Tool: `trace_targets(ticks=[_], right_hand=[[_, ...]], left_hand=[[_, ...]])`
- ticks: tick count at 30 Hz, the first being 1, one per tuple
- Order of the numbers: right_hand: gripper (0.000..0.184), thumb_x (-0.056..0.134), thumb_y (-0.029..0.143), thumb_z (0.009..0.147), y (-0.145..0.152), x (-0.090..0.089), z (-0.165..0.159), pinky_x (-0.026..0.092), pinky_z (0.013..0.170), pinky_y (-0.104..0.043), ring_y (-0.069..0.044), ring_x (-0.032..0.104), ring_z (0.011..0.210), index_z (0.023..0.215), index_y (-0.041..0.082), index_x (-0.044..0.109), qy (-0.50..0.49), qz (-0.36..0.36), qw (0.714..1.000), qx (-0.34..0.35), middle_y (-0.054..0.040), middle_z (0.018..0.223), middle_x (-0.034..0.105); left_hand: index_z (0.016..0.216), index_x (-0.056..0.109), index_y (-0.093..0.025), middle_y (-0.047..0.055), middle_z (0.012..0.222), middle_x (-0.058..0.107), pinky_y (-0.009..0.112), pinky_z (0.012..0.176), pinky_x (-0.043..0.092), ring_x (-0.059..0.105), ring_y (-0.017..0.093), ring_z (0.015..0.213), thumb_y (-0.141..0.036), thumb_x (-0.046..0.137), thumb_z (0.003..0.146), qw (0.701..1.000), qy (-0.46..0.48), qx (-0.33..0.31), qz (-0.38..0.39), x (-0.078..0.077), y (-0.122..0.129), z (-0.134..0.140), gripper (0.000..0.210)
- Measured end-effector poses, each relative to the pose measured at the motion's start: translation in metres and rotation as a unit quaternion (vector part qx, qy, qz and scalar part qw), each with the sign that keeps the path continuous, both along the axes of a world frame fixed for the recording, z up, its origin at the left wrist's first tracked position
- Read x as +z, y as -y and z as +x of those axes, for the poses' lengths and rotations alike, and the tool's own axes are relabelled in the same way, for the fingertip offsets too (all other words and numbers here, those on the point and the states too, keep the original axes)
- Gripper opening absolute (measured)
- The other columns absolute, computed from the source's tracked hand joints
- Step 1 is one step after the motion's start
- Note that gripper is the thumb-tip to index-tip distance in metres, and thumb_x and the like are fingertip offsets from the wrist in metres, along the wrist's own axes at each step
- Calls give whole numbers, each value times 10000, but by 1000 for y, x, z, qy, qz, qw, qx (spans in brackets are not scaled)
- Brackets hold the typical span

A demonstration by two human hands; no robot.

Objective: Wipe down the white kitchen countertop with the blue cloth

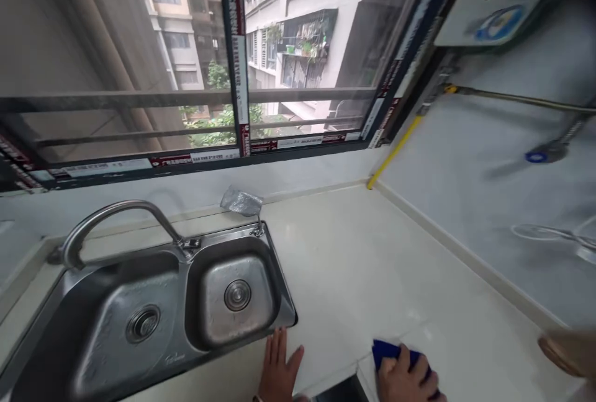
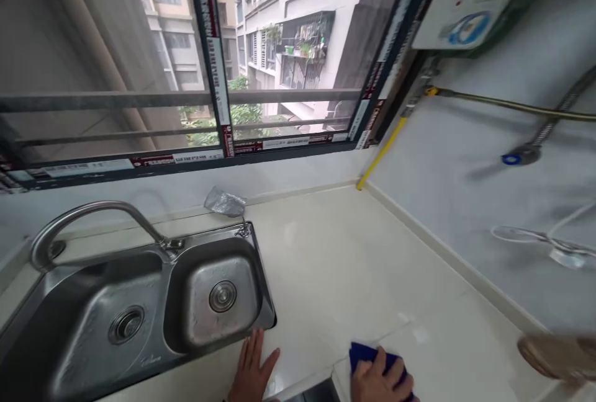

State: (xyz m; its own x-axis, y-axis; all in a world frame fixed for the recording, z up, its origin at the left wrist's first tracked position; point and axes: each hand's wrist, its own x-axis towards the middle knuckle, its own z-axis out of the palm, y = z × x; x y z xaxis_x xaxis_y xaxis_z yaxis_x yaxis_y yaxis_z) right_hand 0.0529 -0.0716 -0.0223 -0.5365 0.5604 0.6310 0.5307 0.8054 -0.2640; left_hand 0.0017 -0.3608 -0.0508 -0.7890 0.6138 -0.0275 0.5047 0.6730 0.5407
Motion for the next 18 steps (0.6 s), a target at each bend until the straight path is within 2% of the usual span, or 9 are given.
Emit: trace_targets(ticks=[2,4,6,9,11,14,18], right_hand=[[685,480,372,760,20,0,-25,274,877,-772,-554,342,1275,1413,168,443,44,-12,998,44,-260,1450,408],[649,438,334,810,43,0,-46,271,939,-762,-521,313,1323,1427,136,413,72,-13,993,91,-263,1480,367],[618,396,312,847,68,1,-61,262,987,-744,-484,284,1363,1445,154,382,96,-8,985,144,-235,1519,320],[602,390,302,865,99,4,-74,232,1055,-704,-443,237,1406,1449,159,372,157,-2,961,227,-202,1556,261],[594,403,295,863,111,6,-82,204,1088,-679,-426,211,1422,1439,150,389,192,4,945,266,-196,1565,243],[582,412,291,859,111,9,-98,192,1099,-664,-408,207,1427,1428,167,406,210,3,927,310,-181,1569,243],[556,410,291,853,97,11,-129,196,1108,-642,-380,226,1426,1394,176,455,196,0,918,345,-160,1558,283]], left_hand=[[1432,417,-227,150,1601,218,678,1143,247,143,400,1467,-334,642,740,999,3,8,41,10,18,0,736],[1381,483,-229,134,1536,382,568,1138,362,305,310,1435,-277,515,836,995,-3,46,93,20,39,1,548],[1301,563,-247,114,1405,550,459,1084,467,476,240,1330,-278,418,901,985,-10,95,141,28,61,6,427],[1183,650,-270,75,1143,714,323,957,564,654,181,1090,-359,405,937,964,-20,190,183,33,97,21,359],[1146,673,-286,42,1066,746,281,912,579,692,170,1001,-427,439,928,945,-21,268,187,32,118,37,349],[1112,693,-295,13,1074,754,269,898,578,706,176,975,-505,458,903,911,-13,374,172,30,137,63,378],[1060,716,-289,3,1053,761,274,852,585,710,190,958,-548,413,890,865,-13,479,149,35,132,79,434]])
